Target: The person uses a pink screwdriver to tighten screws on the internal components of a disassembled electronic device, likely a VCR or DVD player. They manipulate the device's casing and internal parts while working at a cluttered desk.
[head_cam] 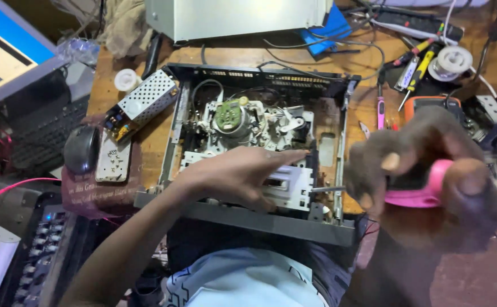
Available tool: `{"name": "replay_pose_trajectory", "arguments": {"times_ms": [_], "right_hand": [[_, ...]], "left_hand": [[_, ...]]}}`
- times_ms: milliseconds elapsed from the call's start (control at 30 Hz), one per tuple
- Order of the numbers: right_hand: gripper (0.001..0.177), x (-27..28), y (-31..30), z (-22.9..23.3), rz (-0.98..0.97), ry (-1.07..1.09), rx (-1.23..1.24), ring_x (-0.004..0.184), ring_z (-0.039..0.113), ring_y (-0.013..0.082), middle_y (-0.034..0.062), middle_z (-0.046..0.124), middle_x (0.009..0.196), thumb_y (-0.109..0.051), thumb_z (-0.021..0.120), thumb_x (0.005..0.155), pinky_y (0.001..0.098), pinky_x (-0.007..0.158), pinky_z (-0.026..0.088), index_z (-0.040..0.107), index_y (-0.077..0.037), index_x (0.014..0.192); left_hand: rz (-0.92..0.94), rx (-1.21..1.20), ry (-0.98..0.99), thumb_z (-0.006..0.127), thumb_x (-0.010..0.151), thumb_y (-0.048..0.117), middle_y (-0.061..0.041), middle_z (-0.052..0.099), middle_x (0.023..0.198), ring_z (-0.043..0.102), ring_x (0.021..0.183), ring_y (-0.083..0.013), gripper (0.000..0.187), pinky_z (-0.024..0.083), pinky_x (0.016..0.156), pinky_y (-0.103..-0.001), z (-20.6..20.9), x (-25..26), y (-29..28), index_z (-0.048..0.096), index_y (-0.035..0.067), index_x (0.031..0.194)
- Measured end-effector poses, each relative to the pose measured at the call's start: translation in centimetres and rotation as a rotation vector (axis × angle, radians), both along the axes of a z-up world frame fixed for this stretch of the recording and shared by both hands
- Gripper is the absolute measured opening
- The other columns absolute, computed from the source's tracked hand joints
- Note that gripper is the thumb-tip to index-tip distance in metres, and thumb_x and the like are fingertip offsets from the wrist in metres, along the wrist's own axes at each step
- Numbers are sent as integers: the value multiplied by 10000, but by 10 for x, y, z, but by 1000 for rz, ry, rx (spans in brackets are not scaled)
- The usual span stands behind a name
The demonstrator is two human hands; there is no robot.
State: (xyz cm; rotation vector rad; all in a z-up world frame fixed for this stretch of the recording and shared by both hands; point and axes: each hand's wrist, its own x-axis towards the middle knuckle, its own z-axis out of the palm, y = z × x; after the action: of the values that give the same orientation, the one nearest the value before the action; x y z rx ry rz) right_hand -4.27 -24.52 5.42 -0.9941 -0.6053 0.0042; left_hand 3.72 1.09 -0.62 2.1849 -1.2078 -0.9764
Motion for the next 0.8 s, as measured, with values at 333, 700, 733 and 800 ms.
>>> {"name": "replay_pose_trajectory", "arguments": {"times_ms": [333, 700, 733, 800], "right_hand": [[383, -20, 31, 3, -178, -24, -217, 557, 520, 127, 44, 626, 738, -519, 688, 1217, 295, 549, 448, 561, -176, 1102], [218, -39, -1, -51, -601, -17, -410, 609, 366, 37, -104, 442, 803, -544, 573, 1141, 179, 570, 410, 611, -371, 1269], [357, -34, 1, -54, -608, -38, -387, 589, 431, 56, -102, 475, 768, -678, 608, 1111, 206, 556, 454, 569, -336, 1205], [528, -22, 9, -58, -623, -63, -361, 568, 496, 75, -99, 508, 732, -812, 642, 1081, 233, 541, 498, 528, -301, 1140]], "left_hand": [[68, -172, -319, 775, 935, 557, -248, 604, 1446, 575, 1331, -421, 892, 456, 1071, -524, -16, -19, 42, 442, 78, 1610], [91, -203, -394, 671, 990, 600, -165, 657, 1323, 603, 1202, -336, 807, 471, 1046, -510, -19, -22, 67, 467, 117, 1604], [91, -208, -405, 691, 980, 594, -167, 644, 1336, 595, 1207, -342, 815, 467, 1044, -510, -19, -22, 66, 473, 114, 1602], [82, -213, -421, 711, 971, 588, -170, 632, 1348, 586, 1212, -348, 823, 463, 1042, -509, -20, -21, 63, 479, 111, 1599]]}}
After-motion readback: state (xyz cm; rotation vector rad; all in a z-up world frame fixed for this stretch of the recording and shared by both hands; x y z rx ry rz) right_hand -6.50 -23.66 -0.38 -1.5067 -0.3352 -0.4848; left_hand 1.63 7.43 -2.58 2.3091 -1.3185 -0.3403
